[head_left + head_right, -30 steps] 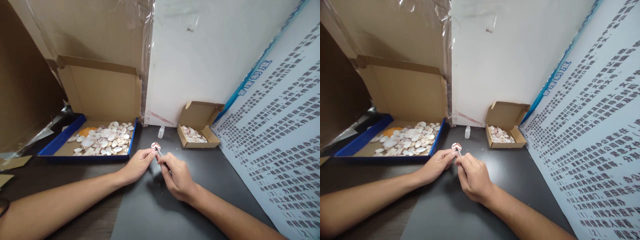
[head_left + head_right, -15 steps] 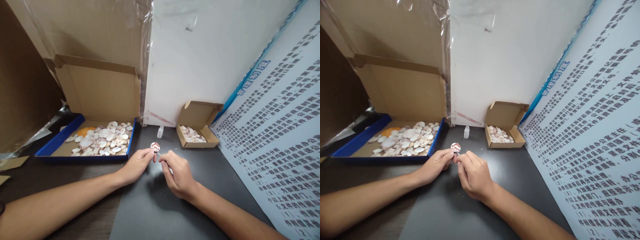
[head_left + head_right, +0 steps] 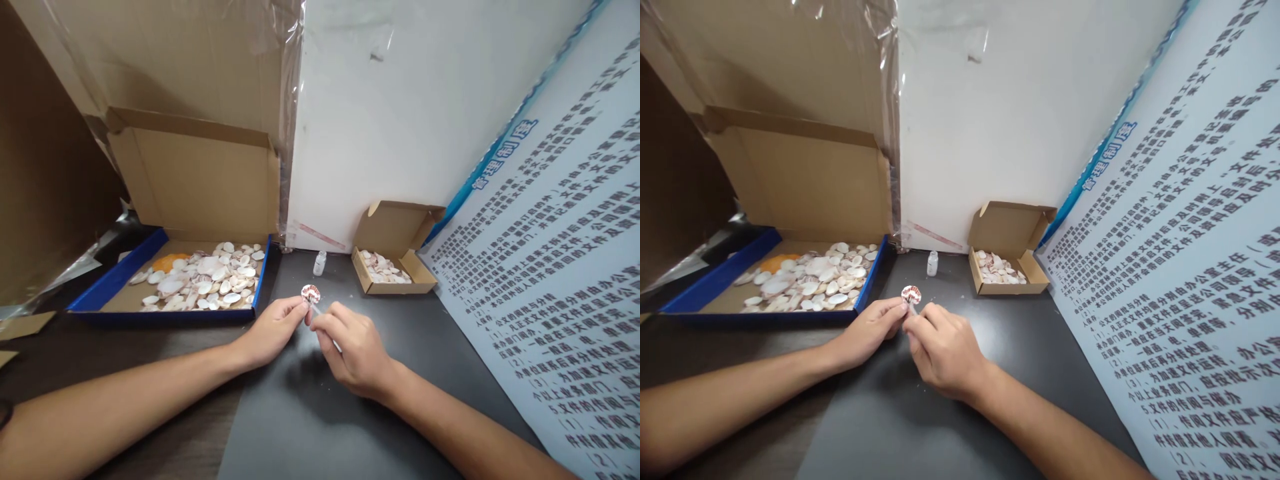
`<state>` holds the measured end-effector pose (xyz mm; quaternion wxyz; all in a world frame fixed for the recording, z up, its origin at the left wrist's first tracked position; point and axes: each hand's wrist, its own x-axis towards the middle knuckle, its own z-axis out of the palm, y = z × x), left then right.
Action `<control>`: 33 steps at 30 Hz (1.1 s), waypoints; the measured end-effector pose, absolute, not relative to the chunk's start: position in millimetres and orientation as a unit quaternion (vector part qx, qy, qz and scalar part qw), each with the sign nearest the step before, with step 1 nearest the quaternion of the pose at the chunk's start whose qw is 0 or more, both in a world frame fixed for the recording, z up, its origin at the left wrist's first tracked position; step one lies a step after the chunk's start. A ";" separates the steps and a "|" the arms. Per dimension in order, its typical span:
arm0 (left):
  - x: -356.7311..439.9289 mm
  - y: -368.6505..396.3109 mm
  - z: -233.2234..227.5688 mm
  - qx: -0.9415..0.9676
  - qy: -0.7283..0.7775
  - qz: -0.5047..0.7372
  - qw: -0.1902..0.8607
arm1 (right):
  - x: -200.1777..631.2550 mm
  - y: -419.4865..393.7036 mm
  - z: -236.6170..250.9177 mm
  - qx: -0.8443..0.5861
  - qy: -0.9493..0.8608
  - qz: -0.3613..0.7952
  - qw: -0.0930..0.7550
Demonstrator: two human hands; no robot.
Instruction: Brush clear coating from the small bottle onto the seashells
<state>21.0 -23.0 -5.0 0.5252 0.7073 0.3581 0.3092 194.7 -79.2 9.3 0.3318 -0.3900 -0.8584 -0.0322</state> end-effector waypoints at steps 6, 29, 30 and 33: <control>20.5 -22.0 -4.5 0.716 0.349 0.309 0.519 | 197.6 -74.4 9.6 -0.439 -0.830 -0.057 0.339; 21.1 -23.4 -3.4 0.726 0.352 0.299 0.510 | 199.2 -76.6 20.0 -0.461 -0.829 -0.058 0.310; 21.0 -23.3 -3.5 0.727 0.350 0.298 0.510 | 199.3 -76.6 20.3 -0.458 -0.831 -0.057 0.310; 21.2 -23.4 -3.3 0.729 0.341 0.297 0.513 | 198.4 -77.3 20.7 -0.414 -0.859 -0.045 0.296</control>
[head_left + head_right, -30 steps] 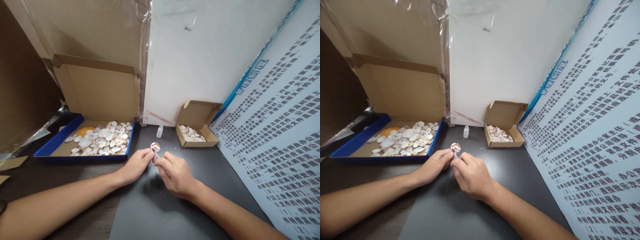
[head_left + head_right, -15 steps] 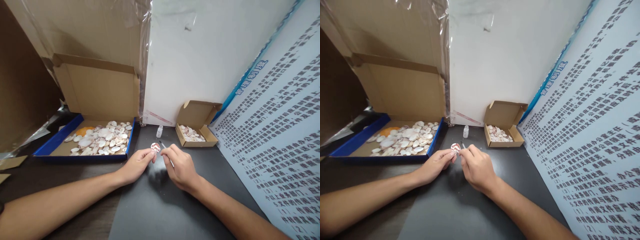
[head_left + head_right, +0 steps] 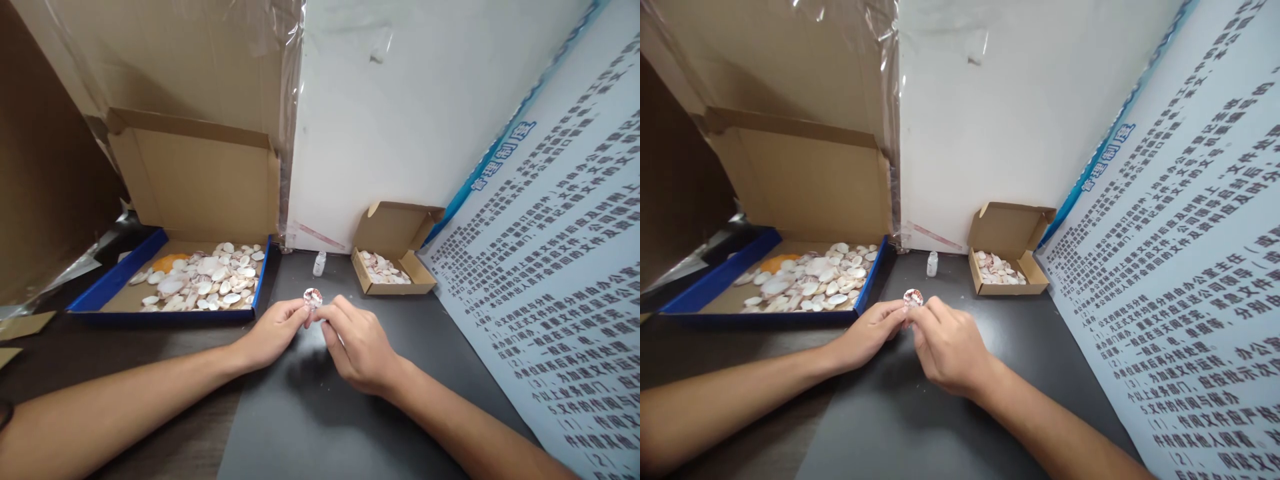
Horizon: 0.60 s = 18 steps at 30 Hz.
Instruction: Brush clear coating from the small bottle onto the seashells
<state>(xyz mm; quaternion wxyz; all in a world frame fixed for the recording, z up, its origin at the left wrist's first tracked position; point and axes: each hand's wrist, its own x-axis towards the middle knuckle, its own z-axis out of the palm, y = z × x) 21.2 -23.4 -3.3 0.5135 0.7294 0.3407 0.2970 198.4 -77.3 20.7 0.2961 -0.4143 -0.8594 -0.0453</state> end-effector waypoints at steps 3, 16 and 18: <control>21.5 -23.8 -3.4 0.734 0.343 0.294 0.508 | 197.4 -77.1 20.0 -0.420 -0.855 -0.065 0.297; 21.4 -23.3 -3.8 0.738 0.337 0.299 0.503 | 196.5 -75.7 19.5 -0.427 -0.837 -0.064 0.337; 21.6 -23.4 -3.5 0.735 0.326 0.303 0.512 | 196.3 -76.2 18.3 -0.386 -0.859 -0.019 0.337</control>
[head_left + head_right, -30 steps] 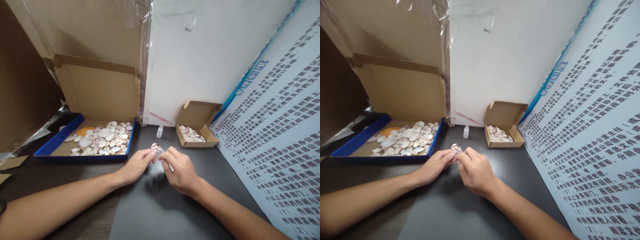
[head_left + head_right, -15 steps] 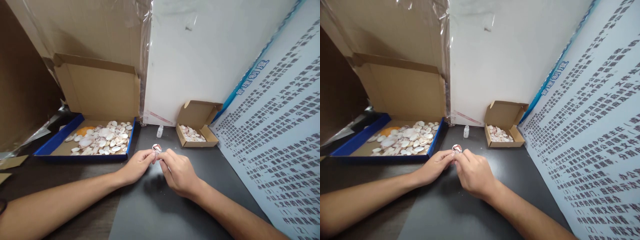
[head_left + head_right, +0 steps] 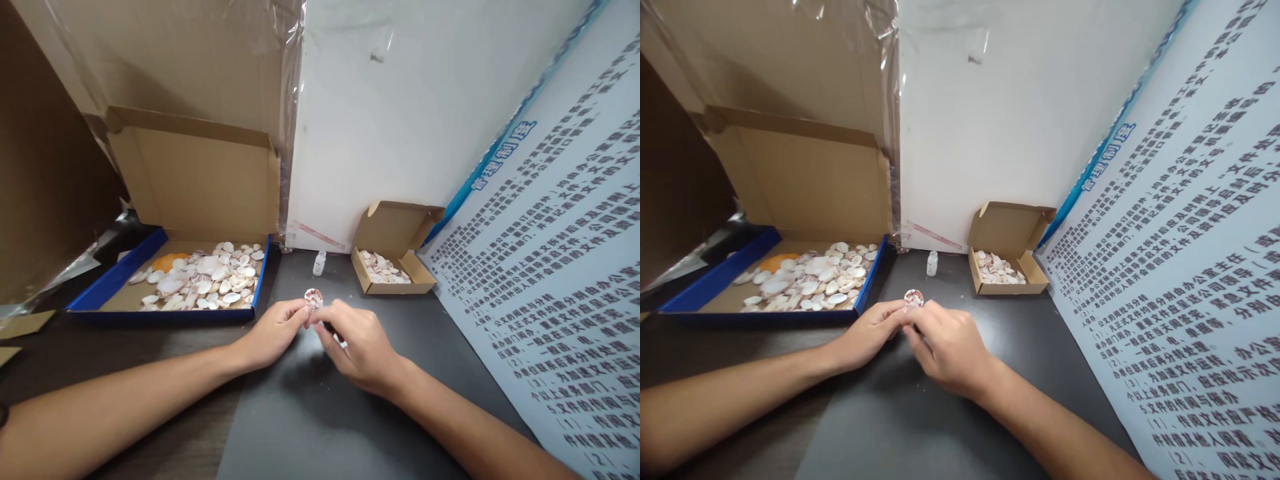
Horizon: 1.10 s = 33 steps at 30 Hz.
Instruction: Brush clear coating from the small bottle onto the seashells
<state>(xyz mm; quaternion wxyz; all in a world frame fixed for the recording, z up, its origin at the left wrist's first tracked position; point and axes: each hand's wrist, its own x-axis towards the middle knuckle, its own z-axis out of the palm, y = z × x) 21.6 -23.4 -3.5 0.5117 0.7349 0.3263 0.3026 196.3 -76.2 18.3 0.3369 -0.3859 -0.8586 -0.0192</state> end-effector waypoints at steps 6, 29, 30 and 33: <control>21.4 -22.9 -3.3 0.733 0.326 0.302 0.515 | 196.3 -74.8 13.4 -0.409 -0.837 -0.010 0.363; 20.0 -18.8 -13.5 0.669 0.340 0.316 0.580 | 189.8 -82.0 9.1 -0.357 -0.872 -0.080 0.326; 19.9 -18.9 -13.2 0.670 0.341 0.317 0.579 | 190.2 -81.6 8.9 -0.360 -0.872 -0.079 0.322; 19.9 -19.1 -13.2 0.666 0.342 0.317 0.583 | 192.2 -80.5 9.3 -0.400 -0.851 -0.074 0.331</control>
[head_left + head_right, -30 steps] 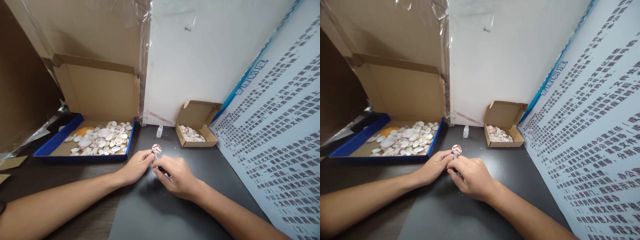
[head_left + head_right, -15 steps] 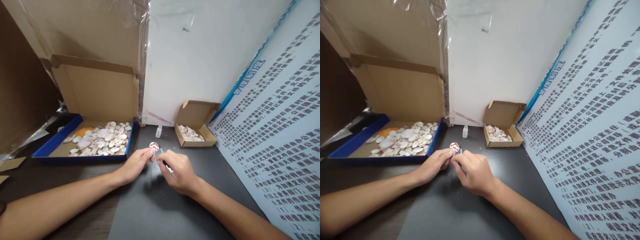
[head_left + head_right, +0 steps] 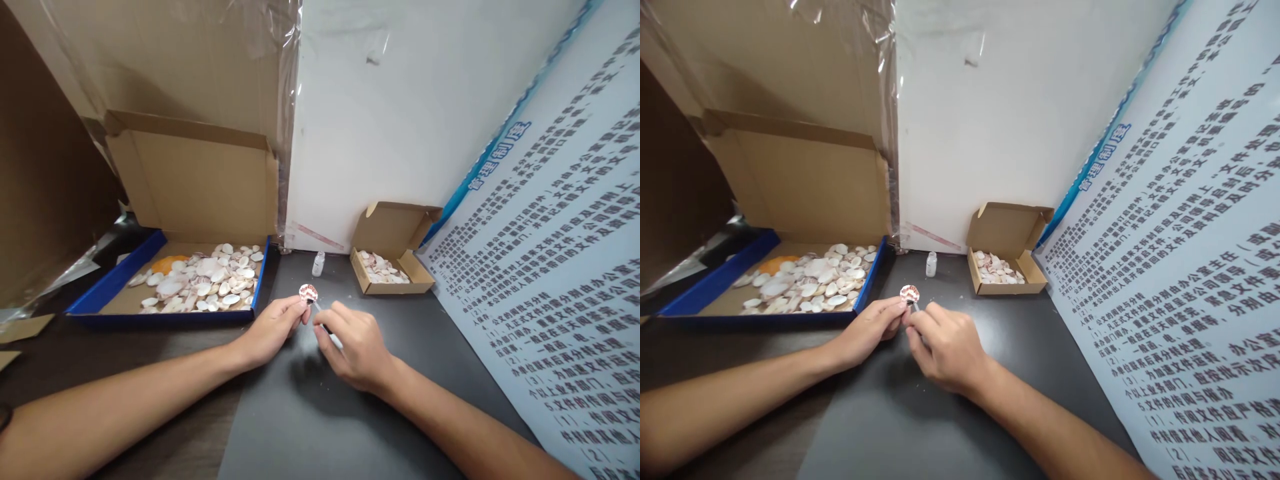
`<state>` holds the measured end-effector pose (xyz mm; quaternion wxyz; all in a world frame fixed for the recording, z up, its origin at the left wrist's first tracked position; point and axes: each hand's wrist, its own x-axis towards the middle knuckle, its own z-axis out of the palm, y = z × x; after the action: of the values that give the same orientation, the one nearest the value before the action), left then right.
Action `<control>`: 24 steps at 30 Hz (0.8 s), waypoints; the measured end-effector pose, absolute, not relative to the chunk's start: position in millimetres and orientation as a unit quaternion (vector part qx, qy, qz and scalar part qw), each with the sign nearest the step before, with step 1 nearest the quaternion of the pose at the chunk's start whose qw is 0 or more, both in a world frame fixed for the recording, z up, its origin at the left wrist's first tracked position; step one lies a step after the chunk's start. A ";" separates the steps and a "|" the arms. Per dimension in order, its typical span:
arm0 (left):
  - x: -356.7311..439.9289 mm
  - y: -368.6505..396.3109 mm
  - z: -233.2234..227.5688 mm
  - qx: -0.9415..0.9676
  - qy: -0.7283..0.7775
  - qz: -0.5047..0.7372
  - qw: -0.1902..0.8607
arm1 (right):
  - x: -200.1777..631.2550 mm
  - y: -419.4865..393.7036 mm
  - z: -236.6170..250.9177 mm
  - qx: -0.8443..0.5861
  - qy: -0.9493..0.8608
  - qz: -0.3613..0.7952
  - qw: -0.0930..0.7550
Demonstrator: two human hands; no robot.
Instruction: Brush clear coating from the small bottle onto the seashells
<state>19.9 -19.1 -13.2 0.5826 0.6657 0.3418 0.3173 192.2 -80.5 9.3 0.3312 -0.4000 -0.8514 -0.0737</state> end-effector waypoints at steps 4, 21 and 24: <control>20.3 -19.1 -14.5 0.655 0.346 0.317 0.592 | 192.5 -83.3 9.9 -0.385 -0.861 -0.054 0.328; 20.6 -18.2 -14.8 0.661 0.349 0.317 0.584 | 184.7 -83.0 -1.0 -0.416 -0.844 -0.132 0.311; 20.5 -18.3 -13.9 0.664 0.349 0.316 0.581 | 182.8 -87.1 1.8 -0.372 -0.868 -0.120 0.307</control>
<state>20.5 -18.3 -13.9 0.5813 0.6638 0.3490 0.3157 182.8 -87.1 1.8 0.3066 -0.3715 -0.8681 -0.1200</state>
